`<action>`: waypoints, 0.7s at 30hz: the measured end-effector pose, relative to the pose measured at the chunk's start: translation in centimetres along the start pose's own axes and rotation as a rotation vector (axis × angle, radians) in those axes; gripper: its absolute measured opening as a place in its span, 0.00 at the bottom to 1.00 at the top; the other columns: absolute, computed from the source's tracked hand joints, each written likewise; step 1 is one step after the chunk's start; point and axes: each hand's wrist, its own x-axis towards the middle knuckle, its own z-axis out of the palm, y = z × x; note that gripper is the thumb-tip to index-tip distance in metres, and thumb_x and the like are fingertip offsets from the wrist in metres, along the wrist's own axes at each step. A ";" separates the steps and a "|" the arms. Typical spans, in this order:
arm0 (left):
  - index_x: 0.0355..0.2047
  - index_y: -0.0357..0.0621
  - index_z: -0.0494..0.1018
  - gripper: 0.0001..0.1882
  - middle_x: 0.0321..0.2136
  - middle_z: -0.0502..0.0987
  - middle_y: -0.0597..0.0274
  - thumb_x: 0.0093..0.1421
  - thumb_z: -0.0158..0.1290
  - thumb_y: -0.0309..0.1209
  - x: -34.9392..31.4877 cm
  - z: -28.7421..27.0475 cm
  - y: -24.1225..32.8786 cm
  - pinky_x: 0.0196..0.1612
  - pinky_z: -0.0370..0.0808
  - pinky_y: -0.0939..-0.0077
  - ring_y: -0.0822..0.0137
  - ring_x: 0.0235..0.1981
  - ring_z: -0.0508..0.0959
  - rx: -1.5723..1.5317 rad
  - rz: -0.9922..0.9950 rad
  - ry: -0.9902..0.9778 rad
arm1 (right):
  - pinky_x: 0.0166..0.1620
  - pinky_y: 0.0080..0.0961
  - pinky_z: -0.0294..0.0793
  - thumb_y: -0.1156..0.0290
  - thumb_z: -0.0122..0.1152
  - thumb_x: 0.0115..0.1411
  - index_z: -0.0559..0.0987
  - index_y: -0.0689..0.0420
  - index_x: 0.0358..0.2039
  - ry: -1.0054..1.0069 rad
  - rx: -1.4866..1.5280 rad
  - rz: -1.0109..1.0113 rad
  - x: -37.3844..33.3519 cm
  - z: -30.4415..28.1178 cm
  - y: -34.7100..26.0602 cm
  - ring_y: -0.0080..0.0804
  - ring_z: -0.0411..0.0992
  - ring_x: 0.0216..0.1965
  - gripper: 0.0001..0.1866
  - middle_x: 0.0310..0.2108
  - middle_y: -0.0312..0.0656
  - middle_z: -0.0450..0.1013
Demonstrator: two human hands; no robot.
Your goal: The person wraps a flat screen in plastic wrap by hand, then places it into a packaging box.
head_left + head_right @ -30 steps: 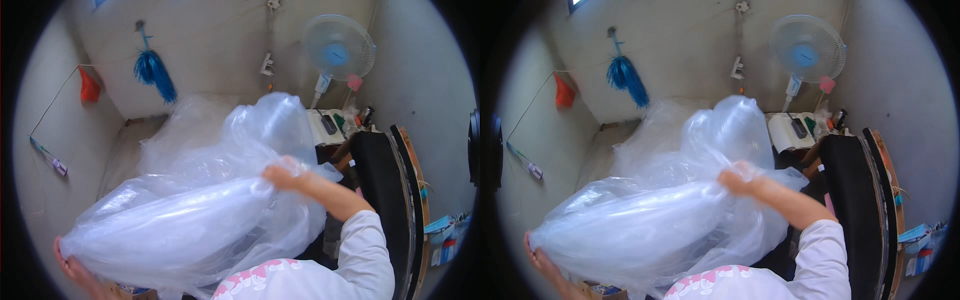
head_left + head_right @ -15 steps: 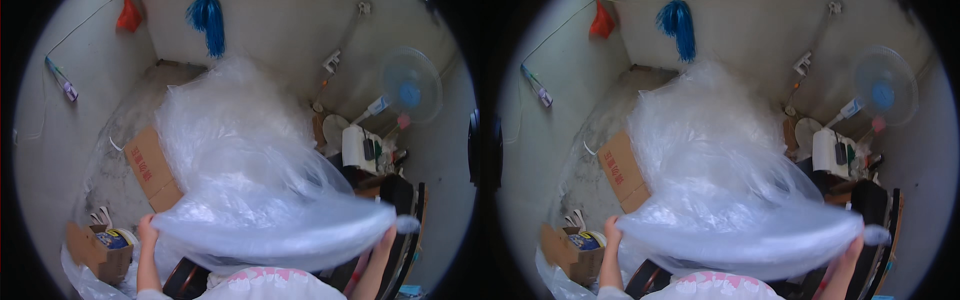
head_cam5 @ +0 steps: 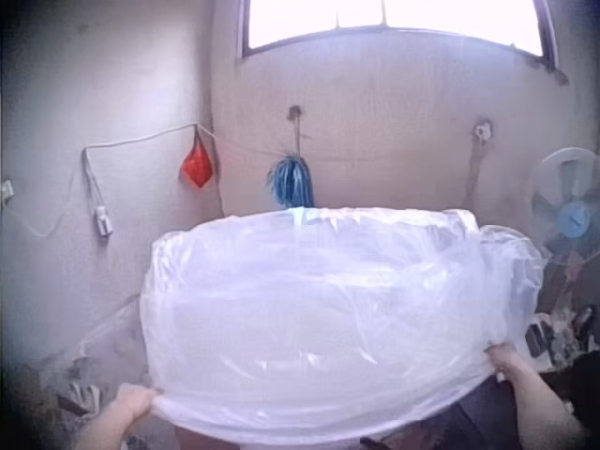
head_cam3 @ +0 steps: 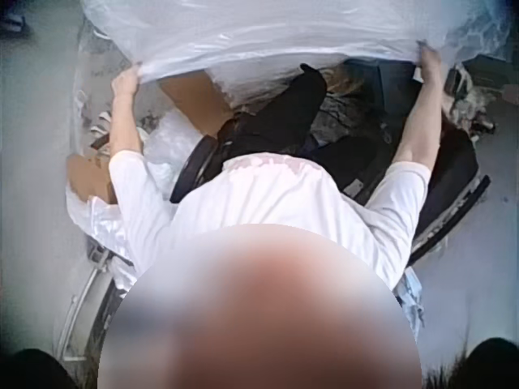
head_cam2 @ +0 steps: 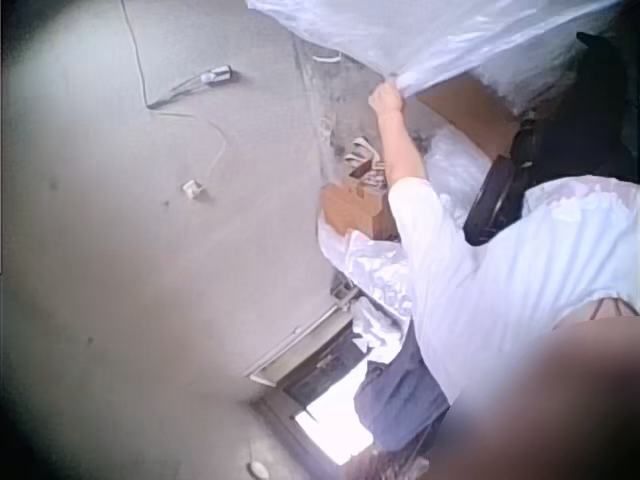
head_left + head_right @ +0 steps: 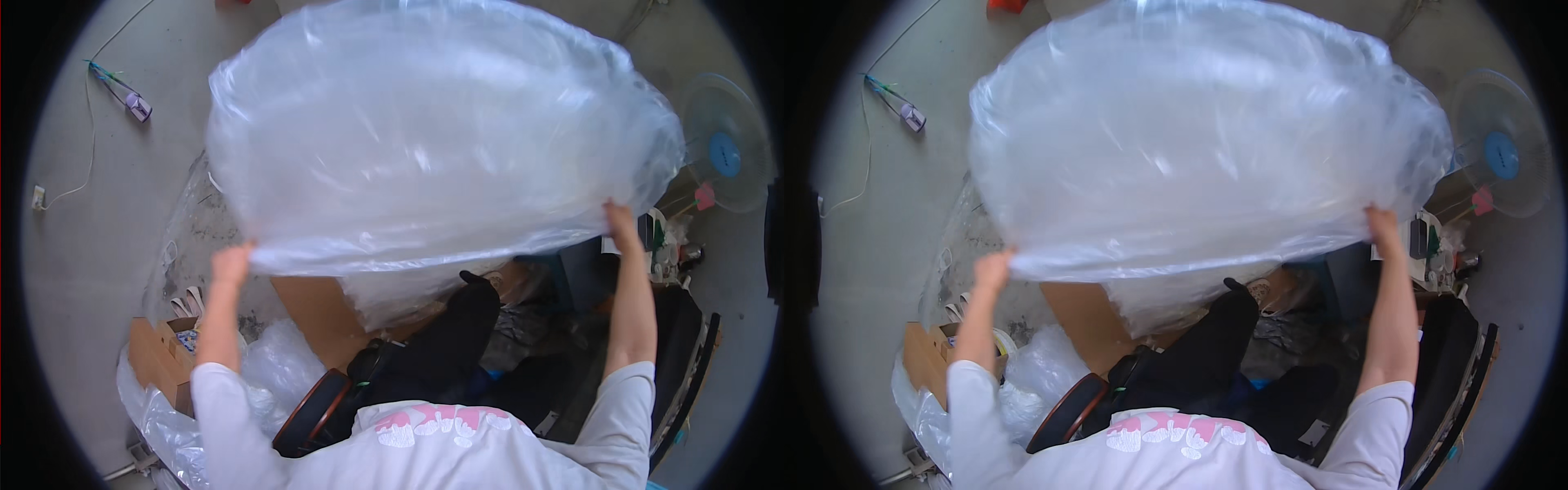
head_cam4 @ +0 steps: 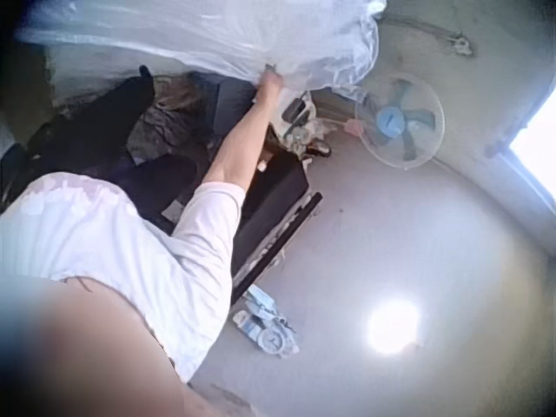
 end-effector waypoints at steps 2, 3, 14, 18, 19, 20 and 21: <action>0.39 0.55 0.72 0.13 0.31 0.77 0.53 0.54 0.42 0.32 0.3 4.5 6.1 0.37 0.72 0.60 0.55 0.35 0.77 -0.033 0.058 -0.275 | 0.47 0.34 0.65 0.60 0.60 0.48 0.60 0.62 0.54 0.097 -0.054 -0.403 2.5 2.4 6.9 0.47 0.63 0.50 0.36 0.51 0.52 0.63; 0.39 0.53 0.71 0.13 0.32 0.77 0.53 0.53 0.43 0.30 -1.1 5.8 8.1 0.37 0.72 0.60 0.54 0.35 0.77 -0.178 0.036 -0.206 | 0.50 0.35 0.62 0.63 0.61 0.47 0.60 0.62 0.54 0.139 -0.200 -0.611 0.2 4.4 7.1 0.48 0.59 0.54 0.35 0.54 0.54 0.59; 0.59 0.43 0.51 0.41 0.52 0.63 0.43 0.49 0.52 0.48 -7.5 14.2 28.0 0.56 0.59 0.64 0.52 0.56 0.61 -0.377 0.362 -0.649 | 0.53 0.35 0.62 0.69 0.62 0.46 0.70 0.59 0.46 -0.080 -0.152 -0.417 -30.9 6.3 20.3 0.50 0.58 0.55 0.24 0.58 0.54 0.51; 0.54 0.45 0.60 0.30 0.51 0.67 0.53 0.53 0.48 0.44 -6.7 7.7 32.3 0.52 0.64 0.64 0.56 0.52 0.66 -0.084 0.534 -0.513 | 0.50 0.34 0.65 0.70 0.60 0.48 0.71 0.60 0.43 0.256 -0.025 -0.299 -39.4 -0.8 24.8 0.47 0.64 0.49 0.20 0.54 0.53 0.58; 0.53 0.44 0.62 0.29 0.48 0.69 0.52 0.53 0.48 0.43 -6.4 6.2 34.0 0.51 0.65 0.64 0.55 0.51 0.68 -0.041 0.600 -0.490 | 0.48 0.33 0.67 0.72 0.59 0.48 0.73 0.61 0.40 0.437 -0.071 -0.348 -41.6 -3.0 25.2 0.46 0.66 0.47 0.17 0.50 0.53 0.63; 0.52 0.44 0.63 0.27 0.46 0.71 0.51 0.53 0.48 0.42 -6.5 4.7 36.1 0.50 0.66 0.63 0.55 0.49 0.70 0.000 0.664 -0.468 | 0.46 0.32 0.67 0.75 0.61 0.46 0.74 0.61 0.37 0.608 -0.078 -0.337 -44.4 -5.2 25.5 0.45 0.68 0.45 0.15 0.46 0.50 0.67; 0.51 0.43 0.64 0.26 0.44 0.72 0.50 0.53 0.47 0.41 -6.4 3.7 38.3 0.49 0.67 0.63 0.54 0.47 0.71 -0.031 0.753 -0.410 | 0.45 0.32 0.68 0.76 0.61 0.45 0.74 0.61 0.36 0.757 -0.121 -0.309 -47.7 -7.2 25.9 0.45 0.69 0.43 0.15 0.44 0.49 0.69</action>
